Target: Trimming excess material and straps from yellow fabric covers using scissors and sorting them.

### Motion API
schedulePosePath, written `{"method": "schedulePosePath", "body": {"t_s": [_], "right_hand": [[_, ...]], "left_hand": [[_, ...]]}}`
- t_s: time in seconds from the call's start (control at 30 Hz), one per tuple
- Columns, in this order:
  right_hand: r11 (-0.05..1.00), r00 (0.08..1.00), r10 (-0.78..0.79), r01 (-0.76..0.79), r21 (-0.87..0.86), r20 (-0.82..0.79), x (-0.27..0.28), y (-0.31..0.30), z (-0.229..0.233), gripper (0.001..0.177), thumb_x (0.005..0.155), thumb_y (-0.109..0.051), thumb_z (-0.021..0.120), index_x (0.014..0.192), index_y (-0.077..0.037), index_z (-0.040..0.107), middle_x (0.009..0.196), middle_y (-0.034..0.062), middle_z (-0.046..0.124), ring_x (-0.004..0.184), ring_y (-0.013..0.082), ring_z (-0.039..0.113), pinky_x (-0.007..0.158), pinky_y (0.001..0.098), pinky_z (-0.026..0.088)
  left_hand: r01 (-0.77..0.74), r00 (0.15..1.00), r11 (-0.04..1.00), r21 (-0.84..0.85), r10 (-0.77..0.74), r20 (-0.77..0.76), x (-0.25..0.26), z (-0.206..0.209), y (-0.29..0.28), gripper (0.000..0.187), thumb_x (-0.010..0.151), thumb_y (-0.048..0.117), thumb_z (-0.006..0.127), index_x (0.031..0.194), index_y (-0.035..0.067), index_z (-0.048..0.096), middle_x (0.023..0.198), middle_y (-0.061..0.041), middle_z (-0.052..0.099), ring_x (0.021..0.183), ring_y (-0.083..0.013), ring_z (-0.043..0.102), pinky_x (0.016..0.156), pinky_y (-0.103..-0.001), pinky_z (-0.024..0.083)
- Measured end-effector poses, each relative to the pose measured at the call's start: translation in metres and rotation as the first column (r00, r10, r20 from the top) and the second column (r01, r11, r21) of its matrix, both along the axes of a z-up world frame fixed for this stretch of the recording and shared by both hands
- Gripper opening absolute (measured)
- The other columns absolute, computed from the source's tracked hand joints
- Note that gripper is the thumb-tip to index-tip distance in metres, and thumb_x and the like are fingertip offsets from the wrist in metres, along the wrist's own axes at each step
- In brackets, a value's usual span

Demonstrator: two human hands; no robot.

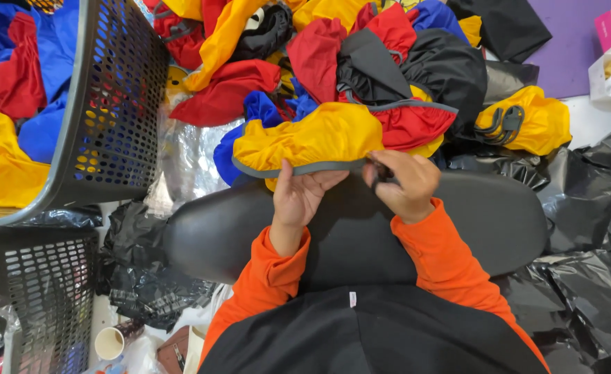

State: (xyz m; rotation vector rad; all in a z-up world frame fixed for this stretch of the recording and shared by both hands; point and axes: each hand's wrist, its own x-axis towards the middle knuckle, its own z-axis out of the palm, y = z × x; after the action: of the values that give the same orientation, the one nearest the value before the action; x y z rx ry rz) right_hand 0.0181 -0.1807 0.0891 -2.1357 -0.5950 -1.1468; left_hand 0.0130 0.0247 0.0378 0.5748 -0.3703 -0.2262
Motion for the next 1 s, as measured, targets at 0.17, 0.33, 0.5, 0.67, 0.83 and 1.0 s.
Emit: {"method": "schedulePosePath", "body": {"t_s": [0.17,0.33,0.5,0.67,0.83,1.0], "right_hand": [[1.000,0.984,0.011,-0.010,-0.002,0.179,-0.010,-0.009,-0.002,0.008,0.084,-0.012,0.083,0.091,-0.008,0.080,0.086,0.0041,0.078,0.061,0.0203,0.065,0.064,0.0311,0.053],[0.949,0.935,0.314,-0.307,-0.065,0.163,-0.016,-0.003,-0.009,0.011,0.079,-0.009,0.077,0.089,-0.008,0.079,0.092,0.0049,0.079,0.070,0.0174,0.071,0.067,0.0277,0.053],[0.941,0.984,0.131,-0.086,0.327,-0.118,-0.006,-0.015,-0.034,0.014,0.081,-0.006,0.089,0.086,-0.007,0.075,0.082,0.0089,0.075,0.071,0.0297,0.071,0.070,0.0337,0.054],[0.782,0.914,0.289,-0.054,0.622,-0.285,0.002,-0.016,-0.028,0.032,0.086,-0.003,0.093,0.099,0.007,0.066,0.091,0.0195,0.073,0.063,0.0201,0.070,0.057,0.0248,0.054],[0.851,0.945,0.284,-0.172,0.495,-0.160,-0.006,-0.011,-0.020,0.042,0.081,-0.017,0.097,0.092,0.006,0.063,0.098,0.0232,0.076,0.064,0.0190,0.066,0.058,0.0286,0.051],[0.919,0.917,0.393,-0.389,0.064,-0.062,-0.017,0.003,0.009,0.036,0.079,-0.007,0.094,0.095,0.005,0.064,0.107,0.0252,0.076,0.063,0.0222,0.072,0.057,0.0302,0.055]], "left_hand": [[-0.263,0.953,0.886,0.382,0.177,0.245,-0.010,-0.097,-0.010,0.081,0.091,0.060,0.049,0.148,0.003,0.050,0.146,-0.021,0.056,0.137,-0.0408,0.049,0.118,-0.063,0.031],[-0.538,0.777,0.492,0.684,-0.026,0.630,-0.021,-0.056,-0.025,0.039,0.099,0.050,0.057,0.097,0.013,0.068,0.095,-0.011,0.072,0.108,-0.0322,0.067,0.109,-0.054,0.045],[-0.539,0.783,0.437,0.720,-0.056,0.620,-0.013,0.015,-0.032,0.042,0.096,0.021,0.062,0.136,0.007,0.062,0.117,-0.019,0.068,0.116,-0.0365,0.067,0.104,-0.049,0.053],[-0.307,0.952,0.562,0.768,0.187,0.243,-0.005,-0.005,-0.028,0.010,0.097,0.009,0.064,0.103,0.007,0.072,0.079,-0.004,0.064,0.079,-0.0187,0.062,0.074,-0.032,0.051],[-0.134,0.946,0.991,0.014,0.132,-0.296,-0.003,-0.016,-0.022,0.023,0.105,0.009,0.058,0.126,0.008,0.066,0.119,-0.019,0.074,0.109,-0.0279,0.073,0.092,-0.041,0.060],[-0.106,0.982,0.939,-0.328,0.047,-0.184,-0.003,-0.022,-0.005,0.042,0.114,0.017,0.036,0.154,0.020,0.049,0.155,-0.015,0.049,0.144,-0.0351,0.046,0.118,-0.058,0.042]]}}
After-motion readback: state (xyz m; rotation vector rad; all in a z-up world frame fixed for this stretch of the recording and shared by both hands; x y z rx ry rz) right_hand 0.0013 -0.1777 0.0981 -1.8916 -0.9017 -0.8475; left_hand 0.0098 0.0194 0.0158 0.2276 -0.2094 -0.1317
